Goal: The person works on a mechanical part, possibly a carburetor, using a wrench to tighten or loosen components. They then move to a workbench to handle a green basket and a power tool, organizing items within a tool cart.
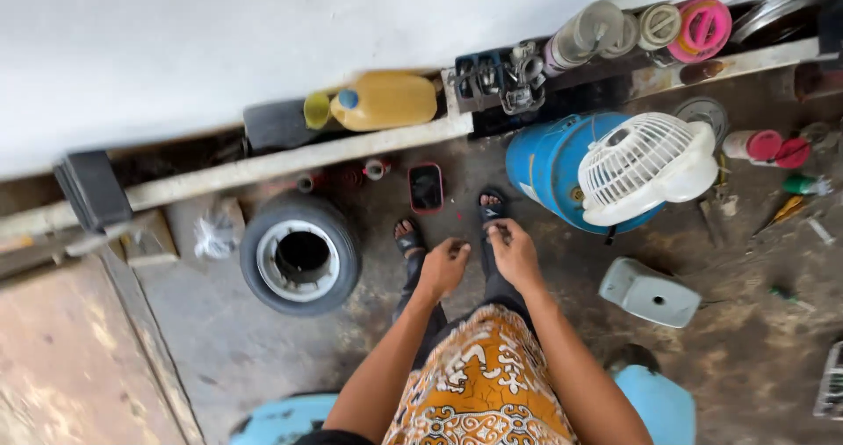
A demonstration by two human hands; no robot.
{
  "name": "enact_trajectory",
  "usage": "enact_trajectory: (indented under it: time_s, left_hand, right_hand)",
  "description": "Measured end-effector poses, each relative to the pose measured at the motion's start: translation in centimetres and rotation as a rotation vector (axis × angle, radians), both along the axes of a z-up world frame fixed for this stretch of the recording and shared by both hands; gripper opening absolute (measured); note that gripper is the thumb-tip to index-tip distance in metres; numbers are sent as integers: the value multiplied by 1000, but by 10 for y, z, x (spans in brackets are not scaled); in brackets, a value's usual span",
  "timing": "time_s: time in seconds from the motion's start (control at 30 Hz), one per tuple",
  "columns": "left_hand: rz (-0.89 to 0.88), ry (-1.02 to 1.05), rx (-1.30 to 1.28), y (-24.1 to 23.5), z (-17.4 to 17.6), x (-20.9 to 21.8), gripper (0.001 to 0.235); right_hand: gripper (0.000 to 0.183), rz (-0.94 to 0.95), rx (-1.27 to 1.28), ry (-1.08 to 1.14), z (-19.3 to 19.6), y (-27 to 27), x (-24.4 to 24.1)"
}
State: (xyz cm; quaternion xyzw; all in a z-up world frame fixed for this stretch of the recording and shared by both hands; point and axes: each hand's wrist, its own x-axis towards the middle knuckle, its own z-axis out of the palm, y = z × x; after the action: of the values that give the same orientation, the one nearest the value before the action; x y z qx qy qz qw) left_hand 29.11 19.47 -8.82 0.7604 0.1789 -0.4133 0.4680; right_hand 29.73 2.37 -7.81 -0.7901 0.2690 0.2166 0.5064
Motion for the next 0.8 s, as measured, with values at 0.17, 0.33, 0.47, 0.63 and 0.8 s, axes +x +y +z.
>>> enact_trajectory:
  time_s: [0.17, 0.33, 0.47, 0.63, 0.8]
  left_hand:
    - [-71, 37, 22, 34, -1, 22, 50]
    - [-85, 36, 83, 20, -47, 75, 50]
    - [30, 43, 33, -6, -109, 114, 45]
    - [203, 47, -53, -44, -164, 160, 44]
    - [233, -5, -43, -65, -217, 193, 50]
  right_hand:
    - [24, -204, 75, -12, -27, 20, -5]
    - [24, -400, 167, -77, -67, 21, 24]
    - [29, -422, 63, -68, -126, 5, 57]
    - [25, -506, 159, -180, -167, -5, 110]
    - [27, -540, 175, -240, -232, -17, 136]
